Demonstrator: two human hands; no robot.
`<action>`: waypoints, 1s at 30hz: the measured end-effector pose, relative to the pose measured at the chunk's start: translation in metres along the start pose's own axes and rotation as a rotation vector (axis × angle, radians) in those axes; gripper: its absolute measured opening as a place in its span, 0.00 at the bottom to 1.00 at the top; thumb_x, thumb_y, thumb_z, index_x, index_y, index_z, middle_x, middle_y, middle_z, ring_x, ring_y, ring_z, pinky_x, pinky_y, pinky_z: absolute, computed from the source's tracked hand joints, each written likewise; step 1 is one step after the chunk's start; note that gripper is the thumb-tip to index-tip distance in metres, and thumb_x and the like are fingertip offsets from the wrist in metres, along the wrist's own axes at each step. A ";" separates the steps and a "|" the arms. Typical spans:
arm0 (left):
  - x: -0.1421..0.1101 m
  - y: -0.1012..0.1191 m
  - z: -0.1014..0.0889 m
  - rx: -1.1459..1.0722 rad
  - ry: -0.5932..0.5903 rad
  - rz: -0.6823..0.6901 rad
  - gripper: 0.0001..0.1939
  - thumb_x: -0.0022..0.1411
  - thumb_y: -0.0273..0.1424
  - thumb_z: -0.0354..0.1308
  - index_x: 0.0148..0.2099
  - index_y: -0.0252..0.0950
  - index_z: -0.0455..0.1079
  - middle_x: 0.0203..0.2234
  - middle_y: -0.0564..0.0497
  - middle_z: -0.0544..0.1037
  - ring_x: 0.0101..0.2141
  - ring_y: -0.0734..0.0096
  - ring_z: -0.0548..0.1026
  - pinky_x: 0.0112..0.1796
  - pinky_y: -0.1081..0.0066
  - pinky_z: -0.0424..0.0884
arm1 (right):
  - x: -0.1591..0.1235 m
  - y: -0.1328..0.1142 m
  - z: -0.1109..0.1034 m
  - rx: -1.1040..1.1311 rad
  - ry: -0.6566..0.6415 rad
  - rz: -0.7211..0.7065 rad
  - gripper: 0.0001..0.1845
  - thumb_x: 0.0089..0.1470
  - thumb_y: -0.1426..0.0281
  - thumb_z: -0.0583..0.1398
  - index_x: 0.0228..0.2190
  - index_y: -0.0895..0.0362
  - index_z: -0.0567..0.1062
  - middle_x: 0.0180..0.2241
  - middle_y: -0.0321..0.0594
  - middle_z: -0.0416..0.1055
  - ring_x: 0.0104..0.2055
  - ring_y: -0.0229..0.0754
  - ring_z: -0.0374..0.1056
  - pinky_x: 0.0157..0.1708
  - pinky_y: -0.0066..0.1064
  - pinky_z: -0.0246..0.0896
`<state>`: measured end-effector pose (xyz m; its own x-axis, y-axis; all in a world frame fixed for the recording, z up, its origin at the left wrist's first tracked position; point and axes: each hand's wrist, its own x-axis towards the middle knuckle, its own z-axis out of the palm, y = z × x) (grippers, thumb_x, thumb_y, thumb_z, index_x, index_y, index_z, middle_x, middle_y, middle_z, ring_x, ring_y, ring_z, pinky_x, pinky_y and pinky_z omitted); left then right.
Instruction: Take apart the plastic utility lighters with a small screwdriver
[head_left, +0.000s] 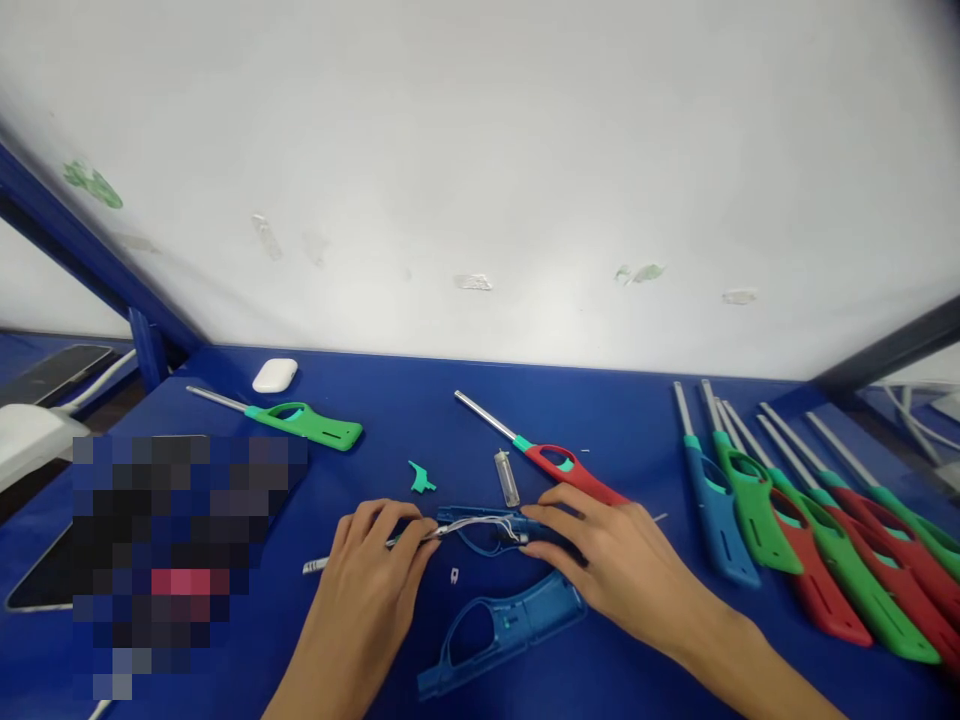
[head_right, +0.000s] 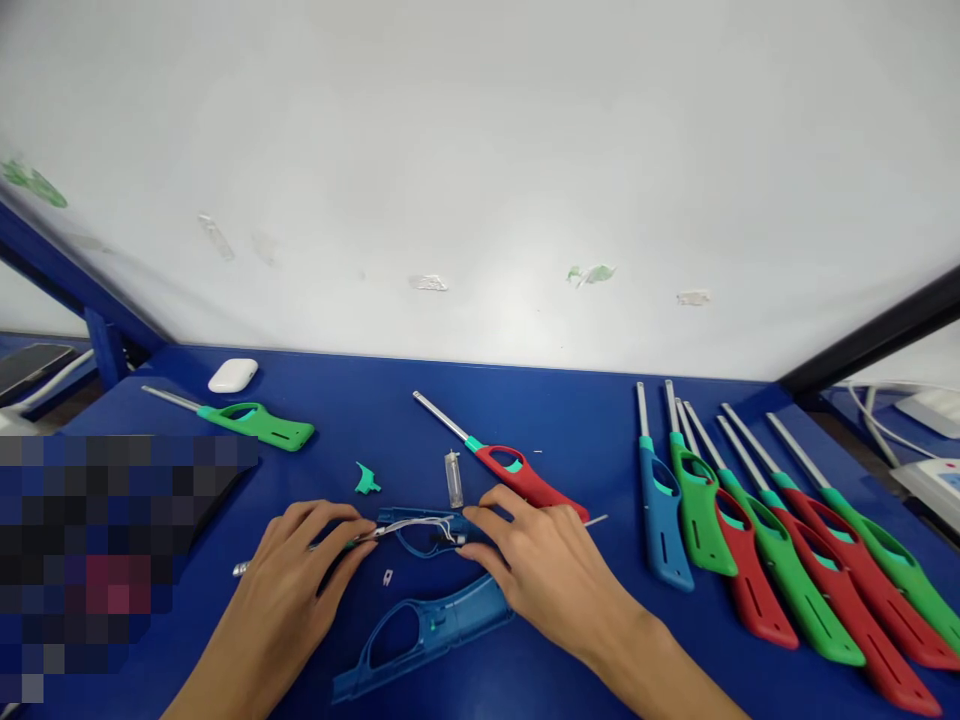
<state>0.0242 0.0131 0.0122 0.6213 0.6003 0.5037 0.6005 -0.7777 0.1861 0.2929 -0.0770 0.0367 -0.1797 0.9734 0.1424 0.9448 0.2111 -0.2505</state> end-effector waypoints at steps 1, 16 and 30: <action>0.002 0.002 -0.001 -0.021 -0.004 -0.003 0.07 0.75 0.26 0.53 0.47 0.40 0.72 0.40 0.50 0.79 0.42 0.61 0.75 0.41 0.61 0.69 | 0.000 0.000 0.001 0.000 0.005 -0.001 0.13 0.67 0.68 0.66 0.52 0.50 0.79 0.49 0.36 0.78 0.38 0.49 0.81 0.32 0.42 0.80; 0.034 0.025 -0.025 -0.312 0.028 -0.124 0.06 0.77 0.29 0.52 0.51 0.43 0.68 0.42 0.56 0.75 0.42 0.77 0.76 0.46 0.78 0.68 | -0.005 -0.003 0.006 -0.013 0.021 0.019 0.17 0.65 0.71 0.68 0.54 0.53 0.77 0.49 0.38 0.77 0.41 0.54 0.80 0.28 0.43 0.78; 0.060 0.013 0.006 0.009 -0.138 0.102 0.15 0.75 0.28 0.51 0.60 0.38 0.70 0.52 0.42 0.77 0.51 0.50 0.76 0.50 0.46 0.73 | -0.014 0.020 -0.042 0.329 0.457 0.249 0.10 0.76 0.64 0.48 0.46 0.52 0.67 0.44 0.39 0.63 0.41 0.43 0.68 0.42 0.38 0.66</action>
<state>0.0722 0.0399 0.0400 0.7424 0.5383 0.3989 0.5344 -0.8349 0.1322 0.3257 -0.0902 0.0704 0.2394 0.8757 0.4193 0.7960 0.0702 -0.6013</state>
